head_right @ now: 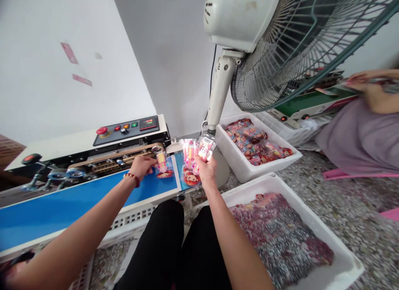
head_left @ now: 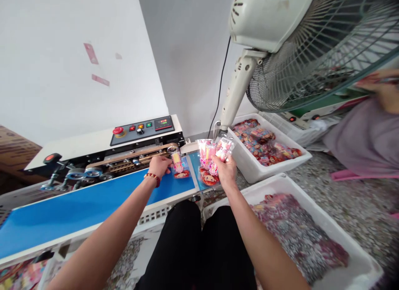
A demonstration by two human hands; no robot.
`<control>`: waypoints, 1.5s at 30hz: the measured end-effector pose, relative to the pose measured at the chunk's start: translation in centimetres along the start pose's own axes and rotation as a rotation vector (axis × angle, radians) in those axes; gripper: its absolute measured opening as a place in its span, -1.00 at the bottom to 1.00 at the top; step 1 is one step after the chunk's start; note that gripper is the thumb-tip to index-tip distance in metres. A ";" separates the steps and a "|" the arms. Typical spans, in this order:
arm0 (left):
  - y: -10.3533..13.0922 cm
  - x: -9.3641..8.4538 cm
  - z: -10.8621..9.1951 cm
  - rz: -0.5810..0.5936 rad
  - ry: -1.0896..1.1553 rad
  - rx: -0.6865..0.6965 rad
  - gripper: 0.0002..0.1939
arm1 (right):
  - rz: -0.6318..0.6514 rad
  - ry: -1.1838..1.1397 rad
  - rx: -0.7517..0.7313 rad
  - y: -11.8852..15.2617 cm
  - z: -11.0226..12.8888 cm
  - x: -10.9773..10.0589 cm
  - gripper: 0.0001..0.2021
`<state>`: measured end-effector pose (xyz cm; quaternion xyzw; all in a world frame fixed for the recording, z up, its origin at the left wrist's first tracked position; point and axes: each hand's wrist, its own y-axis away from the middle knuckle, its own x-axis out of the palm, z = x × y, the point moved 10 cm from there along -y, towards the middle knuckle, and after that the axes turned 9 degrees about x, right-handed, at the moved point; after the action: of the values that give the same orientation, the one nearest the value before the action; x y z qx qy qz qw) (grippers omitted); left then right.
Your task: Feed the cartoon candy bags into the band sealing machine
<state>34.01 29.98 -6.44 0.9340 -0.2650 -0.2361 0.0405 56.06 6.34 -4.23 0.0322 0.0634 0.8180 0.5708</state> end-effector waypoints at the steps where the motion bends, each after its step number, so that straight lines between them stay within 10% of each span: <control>1: 0.6 -1.3 0.0 -0.024 -0.088 0.030 -0.84 | 0.014 -0.006 0.004 0.0 0.1 0.1 -0.64; 6: 6.3 -5.9 -3.6 -0.358 -0.439 0.380 -0.74 | 0.129 -0.088 0.070 -0.4 -0.3 1.4 -0.61; 13: 5.4 6.6 -5.4 0.127 0.132 0.292 -0.75 | 0.275 -0.091 0.105 -0.7 -1.6 2.3 -0.55; 17: 3.4 9.3 -5.2 0.120 0.320 0.184 -0.74 | 0.200 -0.025 0.033 -0.9 -1.5 1.6 -0.59; 25: 2.9 8.6 -4.1 0.053 0.446 0.042 -0.83 | 0.067 0.013 -0.009 -1.3 -1.7 0.9 -0.62; 38: -0.6 5.7 -2.2 0.026 0.033 0.046 -0.79 | -0.100 -0.163 -0.017 -0.8 -2.4 -0.8 -0.61; 45: 3.4 4.2 -7.0 0.052 -0.001 0.443 -0.84 | -0.135 -0.192 -0.014 -0.7 -2.4 -1.2 -0.60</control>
<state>38.73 24.57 -1.29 0.9129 -0.3343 -0.1714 -0.1597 56.82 5.27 -6.64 0.1020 0.0051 0.7712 0.6284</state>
